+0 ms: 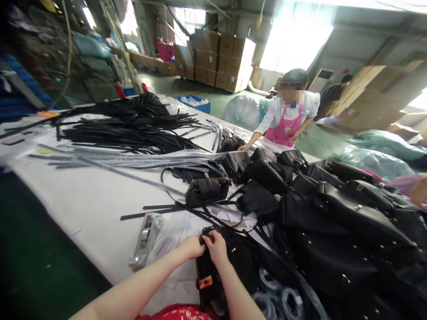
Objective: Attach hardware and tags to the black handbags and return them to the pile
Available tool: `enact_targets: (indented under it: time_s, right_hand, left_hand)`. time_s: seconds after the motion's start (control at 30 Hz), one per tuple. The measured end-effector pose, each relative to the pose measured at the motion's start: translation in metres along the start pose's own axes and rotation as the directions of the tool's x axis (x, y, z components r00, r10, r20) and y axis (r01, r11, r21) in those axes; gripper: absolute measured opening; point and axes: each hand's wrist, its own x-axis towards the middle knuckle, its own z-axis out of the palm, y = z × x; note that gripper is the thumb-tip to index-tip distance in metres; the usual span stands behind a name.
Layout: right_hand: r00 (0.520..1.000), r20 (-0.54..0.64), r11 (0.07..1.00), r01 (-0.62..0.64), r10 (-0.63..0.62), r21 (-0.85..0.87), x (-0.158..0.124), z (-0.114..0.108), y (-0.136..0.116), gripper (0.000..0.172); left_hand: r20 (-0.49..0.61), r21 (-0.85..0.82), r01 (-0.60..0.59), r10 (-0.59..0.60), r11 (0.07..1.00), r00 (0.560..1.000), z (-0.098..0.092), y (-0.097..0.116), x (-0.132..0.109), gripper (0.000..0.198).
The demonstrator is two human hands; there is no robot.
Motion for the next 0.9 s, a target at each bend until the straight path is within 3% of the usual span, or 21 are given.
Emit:
enact_targets:
  time_s: [0.1, 0.23, 0.4, 0.5, 0.63, 0.77, 0.9]
  right_hand:
    - [0.994, 0.024, 0.990, -0.107, 0.105, 0.091, -0.002, -0.003, 0.010, 0.030]
    - [0.959, 0.058, 0.936, -0.283, 0.277, 0.208, -0.005, -0.010, 0.026, 0.042]
    - [0.949, 0.087, 0.929, -0.314, 0.302, 0.194, 0.002, -0.009, 0.026, 0.041]
    - [0.962, 0.079, 0.961, -0.267, 0.262, 0.072, 0.008, -0.009, 0.018, 0.038]
    - [0.978, 0.038, 0.954, -0.192, 0.206, -0.231, 0.011, -0.011, 0.010, 0.032]
    - [0.980, 0.042, 0.835, -0.144, 0.196, -0.531, 0.014, -0.010, 0.002, 0.033]
    - [0.974, 0.105, 0.697, -0.067, 0.201, -0.714, 0.021, -0.006, -0.005, 0.032]
  left_hand:
    - [-0.021, 0.073, 0.068, -0.067, 0.995, 0.998, -0.002, -0.003, 0.008, 0.038]
    - [0.014, 0.119, 0.006, -0.007, 0.993, 1.000, -0.001, -0.015, 0.022, 0.044]
    - [0.035, 0.161, -0.090, 0.086, 0.983, 0.996, 0.005, -0.022, 0.029, 0.052]
    - [0.024, 0.184, -0.132, 0.130, 0.974, 0.991, 0.007, -0.020, 0.030, 0.055]
    - [0.009, 0.204, -0.156, 0.158, 0.966, 0.987, 0.009, -0.017, 0.032, 0.054]
    - [-0.011, 0.213, -0.145, 0.150, 0.966, 0.989, 0.012, -0.016, 0.033, 0.055]
    - [-0.013, 0.212, -0.144, 0.150, 0.967, 0.989, 0.017, -0.013, 0.033, 0.054]
